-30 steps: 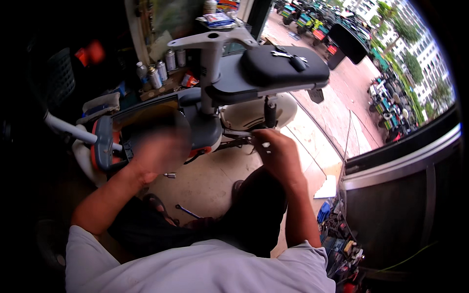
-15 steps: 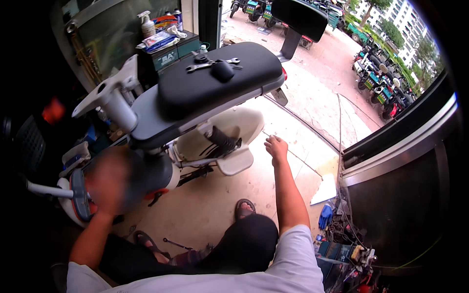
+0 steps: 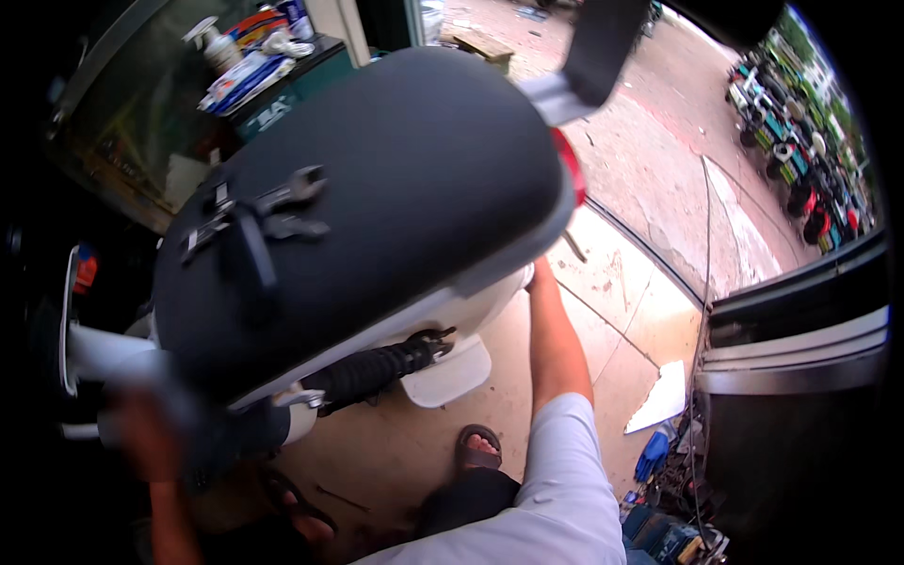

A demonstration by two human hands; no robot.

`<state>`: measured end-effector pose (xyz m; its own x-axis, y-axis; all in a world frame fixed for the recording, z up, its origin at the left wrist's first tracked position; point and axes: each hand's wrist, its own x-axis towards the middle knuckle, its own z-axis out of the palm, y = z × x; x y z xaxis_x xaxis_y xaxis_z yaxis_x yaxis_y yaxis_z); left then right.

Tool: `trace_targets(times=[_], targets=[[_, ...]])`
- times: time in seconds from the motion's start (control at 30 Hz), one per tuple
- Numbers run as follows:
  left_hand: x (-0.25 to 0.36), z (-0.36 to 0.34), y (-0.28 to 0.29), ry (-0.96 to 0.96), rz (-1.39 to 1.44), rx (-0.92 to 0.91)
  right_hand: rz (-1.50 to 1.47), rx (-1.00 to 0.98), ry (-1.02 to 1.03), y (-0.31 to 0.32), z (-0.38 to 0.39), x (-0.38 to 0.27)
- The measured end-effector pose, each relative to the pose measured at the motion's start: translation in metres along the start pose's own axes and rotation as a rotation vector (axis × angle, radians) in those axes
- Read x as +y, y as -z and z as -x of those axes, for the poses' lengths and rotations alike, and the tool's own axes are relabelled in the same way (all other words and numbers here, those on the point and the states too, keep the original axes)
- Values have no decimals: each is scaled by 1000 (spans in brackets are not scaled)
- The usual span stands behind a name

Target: The person removes a seat from a scooter, handles the seat base, and uses a power drill to remove fasteners from the internal frame.

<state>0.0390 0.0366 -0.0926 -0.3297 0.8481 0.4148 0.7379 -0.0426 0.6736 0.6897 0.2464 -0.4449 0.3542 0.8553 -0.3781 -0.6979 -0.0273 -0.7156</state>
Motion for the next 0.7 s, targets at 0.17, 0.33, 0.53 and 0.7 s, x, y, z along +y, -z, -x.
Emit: trace_targets(times=[0.17, 0.33, 0.53, 0.7], targets=[[27, -8, 2, 173, 3, 70, -191, -15, -172, -17, -11, 46], [64, -22, -13, 318, -70, 143, -357, -43, -265, -30, -24, 75], [30, -32, 35, 222, -280, 40, -478, -79, -344, -25, -42, 98], [81, -12, -12, 293, 199, 71, -518, -104, -383, -15, -52, 114]])
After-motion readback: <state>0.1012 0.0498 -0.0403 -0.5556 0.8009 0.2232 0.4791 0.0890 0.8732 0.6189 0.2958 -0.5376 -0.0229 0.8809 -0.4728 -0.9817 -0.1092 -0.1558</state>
